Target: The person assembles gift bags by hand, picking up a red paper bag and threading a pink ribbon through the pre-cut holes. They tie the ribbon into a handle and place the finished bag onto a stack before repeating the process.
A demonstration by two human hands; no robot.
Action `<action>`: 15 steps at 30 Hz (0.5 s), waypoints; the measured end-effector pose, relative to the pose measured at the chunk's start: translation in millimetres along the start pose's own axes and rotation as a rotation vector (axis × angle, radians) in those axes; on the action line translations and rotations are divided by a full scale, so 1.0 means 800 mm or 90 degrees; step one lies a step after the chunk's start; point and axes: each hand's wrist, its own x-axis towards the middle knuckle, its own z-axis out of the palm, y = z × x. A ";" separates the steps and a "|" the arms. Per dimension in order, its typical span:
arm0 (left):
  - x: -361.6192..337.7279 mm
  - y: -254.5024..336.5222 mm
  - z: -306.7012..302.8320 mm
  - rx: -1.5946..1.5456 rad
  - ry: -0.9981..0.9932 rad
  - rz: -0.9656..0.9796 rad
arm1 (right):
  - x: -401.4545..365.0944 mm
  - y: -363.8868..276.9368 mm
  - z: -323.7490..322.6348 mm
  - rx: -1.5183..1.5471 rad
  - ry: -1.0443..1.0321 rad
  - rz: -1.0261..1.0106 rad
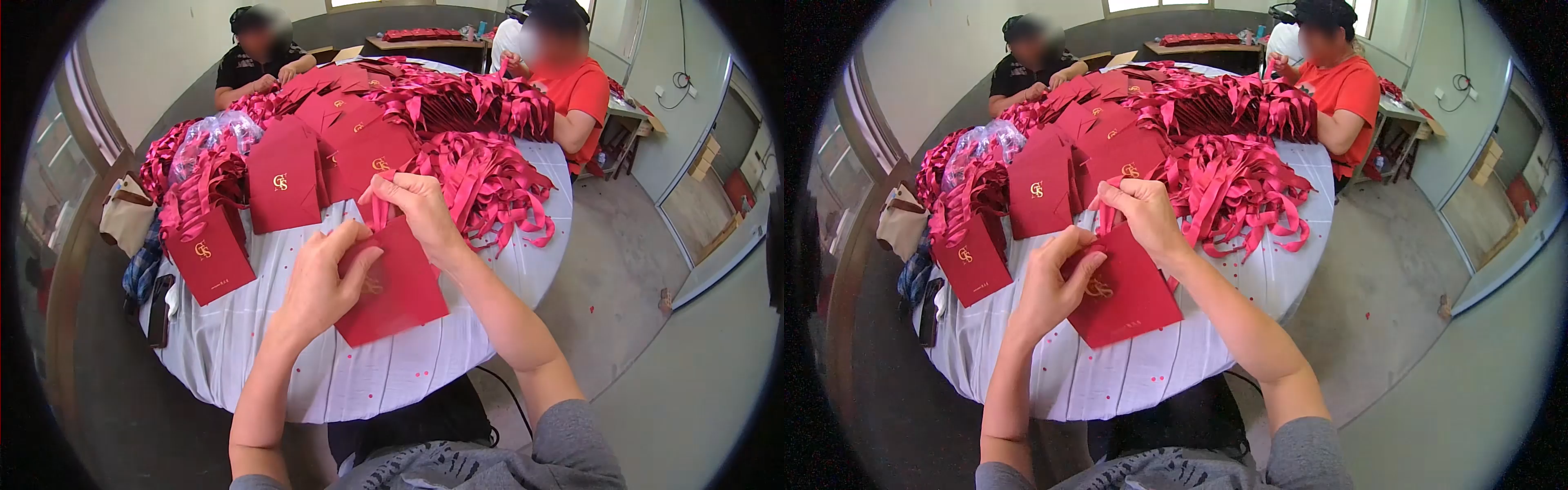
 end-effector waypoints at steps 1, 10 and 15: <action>-0.003 -0.002 0.004 -0.034 -0.012 -0.026 | 0.000 -0.003 -0.001 0.003 -0.023 0.033; -0.009 0.004 -0.006 -0.153 -0.111 -0.091 | -0.002 -0.011 -0.004 0.038 -0.164 0.157; -0.012 0.003 -0.013 -0.170 -0.103 -0.132 | 0.009 -0.003 -0.020 -0.306 -0.123 0.196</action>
